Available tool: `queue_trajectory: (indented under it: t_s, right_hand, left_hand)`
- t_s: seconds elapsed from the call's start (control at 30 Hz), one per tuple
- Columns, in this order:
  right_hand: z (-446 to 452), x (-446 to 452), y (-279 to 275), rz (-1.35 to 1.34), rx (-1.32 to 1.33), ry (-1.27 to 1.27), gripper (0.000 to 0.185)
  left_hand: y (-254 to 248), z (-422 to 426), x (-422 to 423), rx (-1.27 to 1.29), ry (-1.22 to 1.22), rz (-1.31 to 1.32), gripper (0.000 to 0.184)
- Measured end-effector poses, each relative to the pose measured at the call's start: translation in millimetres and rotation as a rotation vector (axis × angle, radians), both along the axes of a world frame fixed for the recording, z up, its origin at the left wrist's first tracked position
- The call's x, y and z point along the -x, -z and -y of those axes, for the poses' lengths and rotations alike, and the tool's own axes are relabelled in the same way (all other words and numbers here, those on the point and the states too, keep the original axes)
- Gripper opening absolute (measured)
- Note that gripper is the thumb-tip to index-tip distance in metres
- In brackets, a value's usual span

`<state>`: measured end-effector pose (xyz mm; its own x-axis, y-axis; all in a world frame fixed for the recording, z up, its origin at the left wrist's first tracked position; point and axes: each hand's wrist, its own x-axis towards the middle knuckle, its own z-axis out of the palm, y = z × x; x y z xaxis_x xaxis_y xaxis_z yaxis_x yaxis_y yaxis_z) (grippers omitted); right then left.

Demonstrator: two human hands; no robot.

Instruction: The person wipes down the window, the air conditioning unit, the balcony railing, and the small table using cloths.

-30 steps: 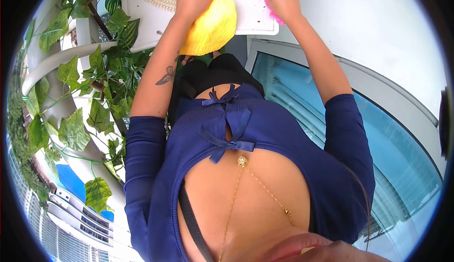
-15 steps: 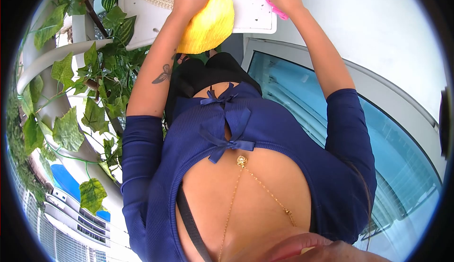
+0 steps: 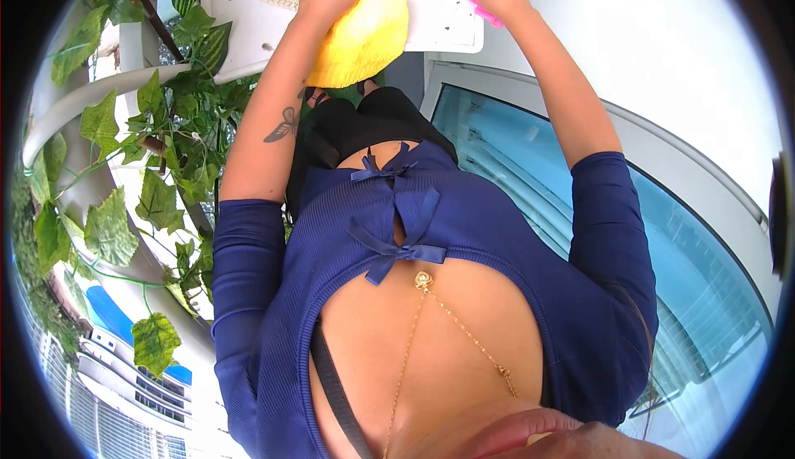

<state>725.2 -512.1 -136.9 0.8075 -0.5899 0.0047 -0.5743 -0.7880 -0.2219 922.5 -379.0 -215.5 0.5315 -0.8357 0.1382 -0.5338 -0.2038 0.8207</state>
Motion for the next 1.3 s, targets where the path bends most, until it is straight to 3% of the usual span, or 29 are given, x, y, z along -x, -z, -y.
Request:
queue_trajectory:
  t_s: [0.1, 0.33, 0.43, 0.53, 0.6, 0.67, 0.7, 0.77, 0.83, 0.87, 0.93, 0.97, 1.03, 1.07, 1.1, 1.17, 1.23, 1.3]
  right_hand:
    - [25.3, 6.0, 21.4, 0.021, 0.029, -0.049, 0.020]
    - [4.9, -2.4, -4.9, -0.021, 0.019, -0.044, 0.018]
    - [33.5, 5.8, 28.4, 0.050, 0.105, -0.077, 0.017]
    - [-10.7, -2.9, 2.3, 0.188, -0.112, -0.025, 0.019]
    - [-32.2, 15.9, 25.2, 0.201, 0.055, -0.058, 0.011]
    - [-67.0, 35.9, -0.9, -0.064, -0.304, -0.131, 0.012]
    - [-66.2, 42.2, -11.9, -0.063, -0.300, -0.131, 0.012]
    - [-46.1, 57.1, -37.7, -0.365, -0.769, 0.020, 0.019]
    - [-12.6, 71.6, -43.3, -0.091, -0.735, 0.230, 0.022]
    - [-1.3, 63.7, -46.7, -0.086, -0.729, 0.219, 0.022]
    - [21.3, 47.4, -56.0, 0.630, -0.859, 0.655, 0.026]
    - [27.5, 40.1, -47.5, 0.644, -0.850, 0.633, 0.026]
    - [18.5, 19.9, -6.4, 0.488, -0.498, 0.514, 0.030]
    - [-15.1, 7.0, 2.1, 0.333, -0.419, 0.316, 0.034]
    - [-46.3, 4.6, 32.6, 0.281, -0.028, 0.014, 0.033]
    - [-104.2, -10.8, 28.0, 0.283, -0.091, -0.121, 0.044]
    - [-79.7, -12.6, 35.4, 0.236, -0.072, -0.276, 0.043]
    - [-12.9, -30.4, 46.7, 0.359, 0.127, -0.275, 0.041]
  left_hand:
    - [3.9, -0.7, 0.3, 0.033, -0.005, 0.032, 0.047]
    - [1.0, 1.1, -0.4, 0.028, -0.006, 0.020, 0.048]
    - [1.2, -1.0, 0.3, -0.018, 0.010, 0.012, 0.048]
    - [0.6, -1.3, -0.2, -0.051, 0.044, -0.053, 0.048]
    - [1.3, 2.8, -0.3, -0.020, 0.034, 0.053, 0.041]
    - [-25.2, -3.1, -1.4, 0.029, 0.089, -0.063, 0.033]
    - [-36.4, -8.1, 0.2, 0.067, 0.142, -0.187, 0.024]
    - [-41.1, -8.2, 2.0, 0.072, 0.160, -0.131, 0.024]
    - [-41.3, -6.9, 5.1, 0.066, 0.176, -0.076, 0.023]
    - [-39.9, -4.6, 5.5, -0.029, 0.172, -0.035, 0.026]
    - [-39.9, -3.1, 6.4, -0.113, 0.167, -0.009, 0.031]
    - [-37.6, -2.1, 5.0, -0.096, 0.155, 0.008, 0.031]
    - [-34.0, -3.2, -1.0, -0.068, 0.108, -0.202, 0.034]
    - [-36.9, -5.0, -5.8, -0.076, 0.084, -0.244, 0.032]
    - [-37.3, -5.4, -12.5, -0.066, 0.081, -0.235, 0.032]
    - [-37.7, -8.1, -22.4, 0.025, 0.095, -0.513, 0.028]
    - [-56.6, -10.5, -28.7, 0.008, 0.090, -0.424, 0.026]
    - [-62.1, -10.9, -35.9, -0.073, 0.130, -0.280, 0.029]
